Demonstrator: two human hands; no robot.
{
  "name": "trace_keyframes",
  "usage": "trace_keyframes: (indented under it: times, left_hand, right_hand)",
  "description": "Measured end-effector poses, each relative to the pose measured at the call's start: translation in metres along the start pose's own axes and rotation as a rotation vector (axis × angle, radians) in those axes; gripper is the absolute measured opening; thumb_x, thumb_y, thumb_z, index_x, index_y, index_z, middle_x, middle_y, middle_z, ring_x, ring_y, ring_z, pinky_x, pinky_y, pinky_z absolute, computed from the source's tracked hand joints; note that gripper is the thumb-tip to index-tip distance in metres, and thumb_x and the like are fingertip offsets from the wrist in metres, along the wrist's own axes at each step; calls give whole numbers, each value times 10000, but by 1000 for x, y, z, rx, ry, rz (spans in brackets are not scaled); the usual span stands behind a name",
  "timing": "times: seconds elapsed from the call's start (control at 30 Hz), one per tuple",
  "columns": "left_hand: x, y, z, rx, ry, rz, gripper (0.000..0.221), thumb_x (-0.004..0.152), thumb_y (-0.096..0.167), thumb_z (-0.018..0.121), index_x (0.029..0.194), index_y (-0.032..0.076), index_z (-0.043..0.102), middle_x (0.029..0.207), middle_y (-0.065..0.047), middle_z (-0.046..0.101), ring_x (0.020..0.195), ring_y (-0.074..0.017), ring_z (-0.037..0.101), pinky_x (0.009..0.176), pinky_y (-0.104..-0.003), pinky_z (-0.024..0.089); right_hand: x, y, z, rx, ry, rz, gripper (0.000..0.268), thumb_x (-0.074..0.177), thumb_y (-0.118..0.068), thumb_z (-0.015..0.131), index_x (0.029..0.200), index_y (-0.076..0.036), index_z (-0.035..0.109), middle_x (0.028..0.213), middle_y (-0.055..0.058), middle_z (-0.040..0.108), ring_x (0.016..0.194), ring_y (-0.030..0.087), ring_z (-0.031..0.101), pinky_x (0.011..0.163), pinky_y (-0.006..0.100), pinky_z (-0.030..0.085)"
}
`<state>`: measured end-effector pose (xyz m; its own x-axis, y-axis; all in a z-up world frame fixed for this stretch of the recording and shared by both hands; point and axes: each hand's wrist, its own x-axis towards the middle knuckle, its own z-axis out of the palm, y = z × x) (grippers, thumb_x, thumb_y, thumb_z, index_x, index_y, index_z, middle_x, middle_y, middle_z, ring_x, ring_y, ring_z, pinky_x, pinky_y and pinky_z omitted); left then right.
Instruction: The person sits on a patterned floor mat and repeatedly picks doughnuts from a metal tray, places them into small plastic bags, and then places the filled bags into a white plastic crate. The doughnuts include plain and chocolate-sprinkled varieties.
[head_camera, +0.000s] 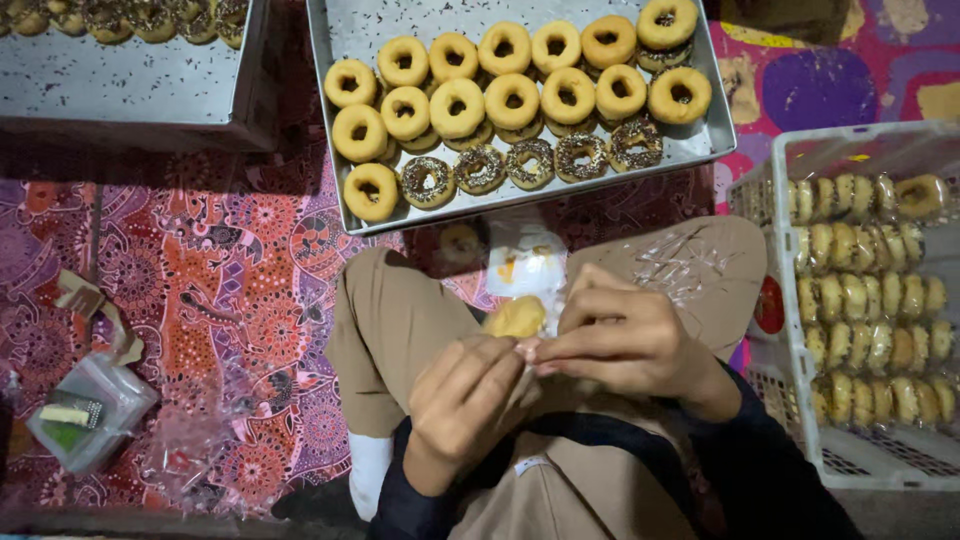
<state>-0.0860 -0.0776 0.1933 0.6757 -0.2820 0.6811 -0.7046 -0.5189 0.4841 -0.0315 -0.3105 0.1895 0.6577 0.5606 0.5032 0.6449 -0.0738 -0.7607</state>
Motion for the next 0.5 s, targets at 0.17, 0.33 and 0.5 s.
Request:
trace_keyframes:
  times: [0.17, 0.33, 0.5]
  left_hand:
    - [10, -1, 3, -115, 60, -140, 311, 838, 43, 849, 1073, -50, 668, 970, -126, 705, 870, -274, 711, 761, -350, 593]
    - [-6, -10, -4, -73, 8, -228, 277, 777, 42, 820, 1035, -4, 729, 995, -111, 714, 961, -289, 702, 849, -404, 574]
    - [-15, -29, -8, -34, 10, -233, 277, 785, 45, 813, 1048, 54, 726, 1043, -75, 718, 1096, -282, 701, 1017, -487, 535]
  right_hand:
    - [-13, 41, 19, -443, 102, -462, 284, 876, -351, 728, 1072, -154, 787, 964, -28, 694, 819, 195, 551, 748, 376, 421]
    - [-20, 63, 8, -858, -145, -62, 345, 773, -297, 739, 1061, -179, 888, 740, 47, 672, 619, 221, 566, 593, 404, 448]
    - [3, 36, -10, -464, 506, 279, 144, 880, -110, 780, 979, -103, 675, 1016, 87, 654, 983, 242, 631, 873, 411, 514]
